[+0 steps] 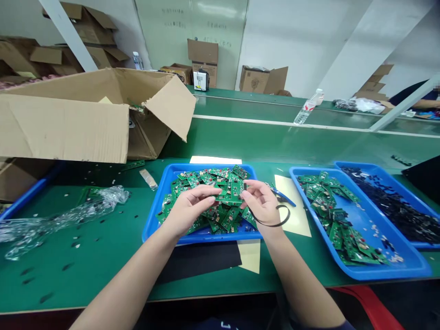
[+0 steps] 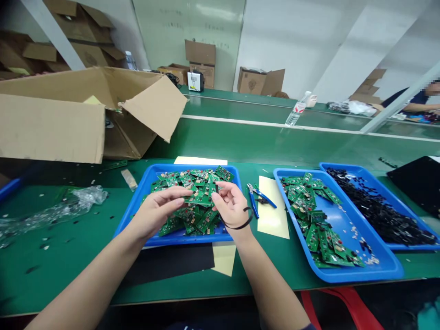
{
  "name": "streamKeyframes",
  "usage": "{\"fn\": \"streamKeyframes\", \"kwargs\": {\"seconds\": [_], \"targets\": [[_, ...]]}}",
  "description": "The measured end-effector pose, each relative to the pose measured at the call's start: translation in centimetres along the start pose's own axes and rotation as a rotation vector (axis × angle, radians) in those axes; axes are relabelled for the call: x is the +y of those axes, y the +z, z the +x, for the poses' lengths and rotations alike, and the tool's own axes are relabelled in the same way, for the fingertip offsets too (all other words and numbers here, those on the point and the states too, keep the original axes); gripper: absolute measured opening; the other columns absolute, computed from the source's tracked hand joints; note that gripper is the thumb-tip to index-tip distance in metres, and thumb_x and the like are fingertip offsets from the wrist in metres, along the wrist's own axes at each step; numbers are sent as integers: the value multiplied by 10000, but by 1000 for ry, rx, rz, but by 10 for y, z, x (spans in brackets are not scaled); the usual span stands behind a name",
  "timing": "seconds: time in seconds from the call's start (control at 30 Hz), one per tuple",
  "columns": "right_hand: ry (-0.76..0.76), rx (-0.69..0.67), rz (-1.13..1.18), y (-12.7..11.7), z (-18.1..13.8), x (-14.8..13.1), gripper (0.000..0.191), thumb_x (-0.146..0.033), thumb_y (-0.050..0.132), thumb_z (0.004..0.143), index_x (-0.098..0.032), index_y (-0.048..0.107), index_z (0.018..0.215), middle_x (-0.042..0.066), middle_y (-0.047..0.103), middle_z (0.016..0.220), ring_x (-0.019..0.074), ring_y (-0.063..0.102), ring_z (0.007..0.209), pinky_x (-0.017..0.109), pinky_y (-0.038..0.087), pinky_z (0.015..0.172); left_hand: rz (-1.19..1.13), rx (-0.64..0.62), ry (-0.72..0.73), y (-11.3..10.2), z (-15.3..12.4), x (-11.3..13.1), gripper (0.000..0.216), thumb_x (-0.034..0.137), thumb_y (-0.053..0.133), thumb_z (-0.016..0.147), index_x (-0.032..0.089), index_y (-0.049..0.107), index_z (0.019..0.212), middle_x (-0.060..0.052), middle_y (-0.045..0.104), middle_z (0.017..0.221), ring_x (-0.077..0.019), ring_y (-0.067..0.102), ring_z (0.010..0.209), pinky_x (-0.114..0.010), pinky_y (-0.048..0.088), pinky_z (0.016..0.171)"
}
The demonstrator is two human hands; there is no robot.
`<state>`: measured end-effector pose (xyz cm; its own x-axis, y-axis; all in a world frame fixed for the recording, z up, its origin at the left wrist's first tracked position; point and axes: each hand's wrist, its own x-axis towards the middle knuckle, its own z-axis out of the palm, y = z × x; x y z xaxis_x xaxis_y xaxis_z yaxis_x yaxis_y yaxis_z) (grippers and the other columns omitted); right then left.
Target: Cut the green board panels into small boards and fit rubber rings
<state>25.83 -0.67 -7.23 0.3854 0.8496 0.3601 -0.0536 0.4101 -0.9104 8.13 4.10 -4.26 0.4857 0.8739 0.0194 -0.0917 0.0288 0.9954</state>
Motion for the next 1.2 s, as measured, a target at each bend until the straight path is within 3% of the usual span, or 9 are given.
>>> {"fn": "streamKeyframes", "kwargs": {"seconds": [0.1,0.17,0.33,0.5,0.6,0.67,0.8,1.0,1.2], "targets": [[111,20,49,4,-2,1,267,-271,696,689,-223,577,924,-24,552,700,108,587,600,217,570,468,164,-4,219,2,-1,-3,294,203,646,717,187,665,1010,-73,617,974,-200,561,983,-340,478,857],[155,9,72,7,-4,2,299,-287,717,666,-225,567,917,-19,550,731,112,591,609,237,583,479,192,-6,260,5,-2,-6,330,196,634,723,191,641,1053,-82,597,1009,-207,556,996,-346,485,842],[172,19,93,9,-5,3,338,-288,732,657,-230,548,935,-24,532,764,108,591,608,262,594,507,72,77,103,5,-1,-8,459,235,676,689,166,576,1132,-82,612,1029,-211,564,1006,-313,493,812],[136,-157,25,11,-12,-2,299,-290,698,699,-233,562,959,-22,538,754,100,589,566,233,556,485,307,-189,-66,2,-4,5,251,316,676,701,154,659,892,-55,660,829,-189,599,804,-305,492,722],[65,-277,-83,11,-15,-7,276,-283,670,732,-237,580,989,-4,578,759,120,603,619,241,540,524,273,-241,-138,4,-8,8,272,332,649,717,152,619,918,-16,606,701,-140,555,648,-263,460,590],[-4,-277,-149,9,-15,-9,229,-266,639,765,-234,597,988,13,612,776,136,614,671,255,539,572,223,-284,-185,6,-9,8,303,323,634,719,153,584,965,9,561,672,-119,519,610,-244,430,551],[-121,-218,-212,2,-14,-12,146,-212,529,849,-227,628,955,16,624,741,128,607,627,259,524,562,207,-174,-195,7,-6,5,192,290,601,714,163,541,844,33,492,675,-96,467,600,-230,391,549],[-247,-458,-417,-1,-16,-14,402,-151,464,869,-267,496,1253,0,595,742,131,569,648,291,513,632,159,-202,-221,10,-5,0,159,284,569,726,177,477,800,27,508,714,-95,467,589,-239,386,540],[-318,-521,-516,2,-17,-12,514,-107,433,847,-260,396,1336,-16,546,705,129,526,627,290,500,639,125,-243,-232,14,-8,1,159,271,574,734,169,492,823,2,553,737,-116,514,654,-258,412,589]]}}
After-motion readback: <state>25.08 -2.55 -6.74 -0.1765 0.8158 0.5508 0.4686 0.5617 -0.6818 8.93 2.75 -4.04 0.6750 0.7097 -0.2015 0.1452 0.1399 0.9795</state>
